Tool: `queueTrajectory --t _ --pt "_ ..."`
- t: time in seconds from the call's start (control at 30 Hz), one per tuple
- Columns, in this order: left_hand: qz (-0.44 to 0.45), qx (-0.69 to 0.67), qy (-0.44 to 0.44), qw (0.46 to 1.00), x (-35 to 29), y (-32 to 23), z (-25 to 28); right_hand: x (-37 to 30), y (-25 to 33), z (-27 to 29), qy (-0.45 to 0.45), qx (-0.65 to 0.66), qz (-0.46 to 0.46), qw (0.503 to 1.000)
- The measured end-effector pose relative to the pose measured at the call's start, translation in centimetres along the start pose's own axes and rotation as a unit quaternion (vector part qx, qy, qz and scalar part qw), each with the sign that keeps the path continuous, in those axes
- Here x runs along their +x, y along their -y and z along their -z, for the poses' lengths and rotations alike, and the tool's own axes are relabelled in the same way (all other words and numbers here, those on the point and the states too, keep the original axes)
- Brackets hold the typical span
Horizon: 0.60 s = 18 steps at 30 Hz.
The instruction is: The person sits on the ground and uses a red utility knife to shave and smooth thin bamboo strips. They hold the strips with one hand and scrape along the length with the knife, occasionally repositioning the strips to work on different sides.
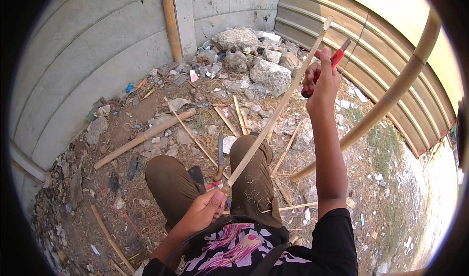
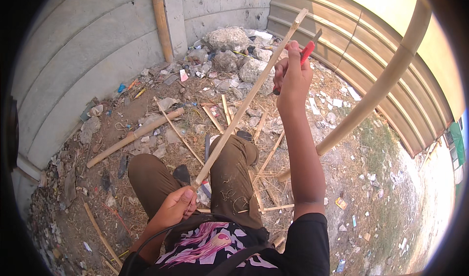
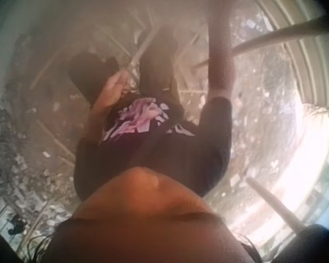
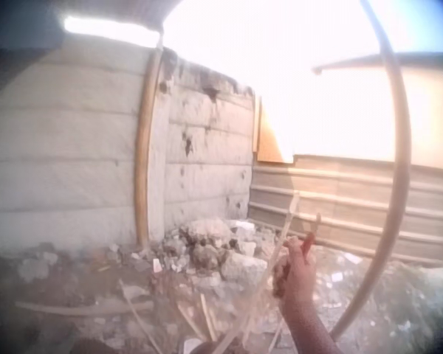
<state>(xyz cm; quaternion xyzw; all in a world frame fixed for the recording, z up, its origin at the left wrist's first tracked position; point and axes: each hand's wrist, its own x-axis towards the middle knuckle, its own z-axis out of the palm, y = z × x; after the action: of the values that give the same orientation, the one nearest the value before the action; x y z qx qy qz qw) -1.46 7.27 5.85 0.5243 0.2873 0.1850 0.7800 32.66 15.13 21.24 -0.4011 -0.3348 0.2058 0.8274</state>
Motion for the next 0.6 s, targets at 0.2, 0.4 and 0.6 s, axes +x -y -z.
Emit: queueTrajectory --t 0.2,0.4,0.6 --pt "-0.031 -0.167 0.009 0.985 2.8 -1.1 -1.3 -13.3 -7.6 4.6 0.104 -0.408 0.217 0.881" --pt "0.02 -0.205 0.059 0.977 4.0 -1.3 -3.0 -17.8 -9.3 4.3 0.165 -0.472 0.264 0.825" --pt "0.022 -0.199 0.045 0.979 3.8 -0.7 -4.1 -16.3 -9.8 4.6 0.137 -0.51 0.283 0.801"
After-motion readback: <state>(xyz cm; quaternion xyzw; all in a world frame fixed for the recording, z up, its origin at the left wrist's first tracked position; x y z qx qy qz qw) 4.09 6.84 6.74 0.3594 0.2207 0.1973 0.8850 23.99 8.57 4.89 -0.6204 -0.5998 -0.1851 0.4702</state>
